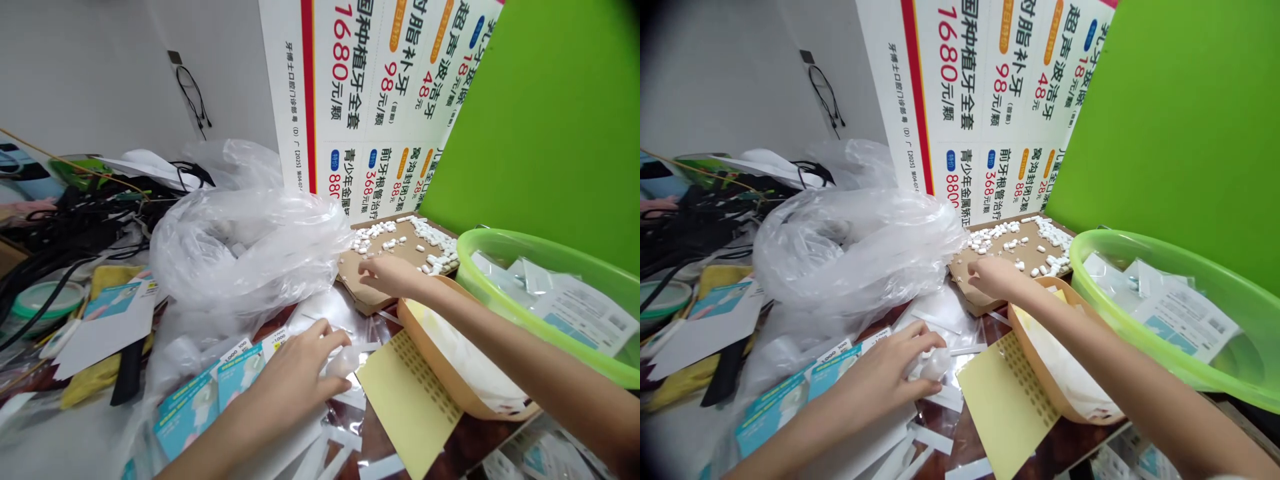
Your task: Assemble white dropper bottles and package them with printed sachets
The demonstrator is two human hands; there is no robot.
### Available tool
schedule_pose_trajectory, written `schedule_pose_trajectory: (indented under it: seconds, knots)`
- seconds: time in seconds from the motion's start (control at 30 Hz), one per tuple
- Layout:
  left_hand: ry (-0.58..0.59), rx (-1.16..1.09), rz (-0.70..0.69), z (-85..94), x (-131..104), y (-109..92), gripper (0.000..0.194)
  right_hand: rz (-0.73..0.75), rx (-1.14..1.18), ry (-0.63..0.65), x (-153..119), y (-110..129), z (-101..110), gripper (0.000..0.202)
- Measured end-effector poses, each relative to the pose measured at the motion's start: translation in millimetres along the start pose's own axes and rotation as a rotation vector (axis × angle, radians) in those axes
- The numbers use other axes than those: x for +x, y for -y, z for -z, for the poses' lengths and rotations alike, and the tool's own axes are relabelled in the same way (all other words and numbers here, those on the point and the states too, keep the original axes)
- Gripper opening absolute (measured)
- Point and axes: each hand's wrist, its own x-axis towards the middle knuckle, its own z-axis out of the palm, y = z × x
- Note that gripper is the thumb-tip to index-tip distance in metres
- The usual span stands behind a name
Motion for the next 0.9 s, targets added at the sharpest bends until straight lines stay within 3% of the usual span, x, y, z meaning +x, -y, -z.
schedule_pose_trajectory:
  seconds: [0.2, 0.37, 0.47, 0.57, 0.67, 0.8, 0.9]
  knots:
    - [-0.012, 0.171, 0.096, -10.1, 6.5, -2.3, 0.036, 0.010, -0.082, 0.095, 61.9, 1.6, -35.6, 0.032]
    - [0.001, 0.170, 0.134, -18.3, 10.5, 1.6, 0.037, 0.021, -0.088, 0.170, 80.1, -6.4, -43.0, 0.030]
    - [-0.018, 0.107, 0.136, -15.0, 5.3, 1.6, 0.048, 0.049, -0.087, 0.202, 82.0, -11.4, -43.6, 0.030]
    - [-0.028, -0.061, 0.093, -3.4, -4.7, -0.9, 0.060, 0.069, -0.083, 0.209, 79.9, -13.8, -45.5, 0.030]
    - [-0.060, -0.259, 0.056, 10.2, -13.2, 0.0, 0.057, 0.083, -0.070, 0.194, 78.2, -15.4, -47.4, 0.030]
    - [-0.231, -0.433, 0.069, 21.0, -16.7, 6.5, 0.047, 0.096, -0.031, 0.134, 80.6, -17.0, -47.9, 0.030]
    - [-0.299, -0.702, 0.072, 30.0, -16.2, 5.1, 0.047, 0.101, 0.006, 0.092, 83.0, -16.4, -48.6, 0.033]
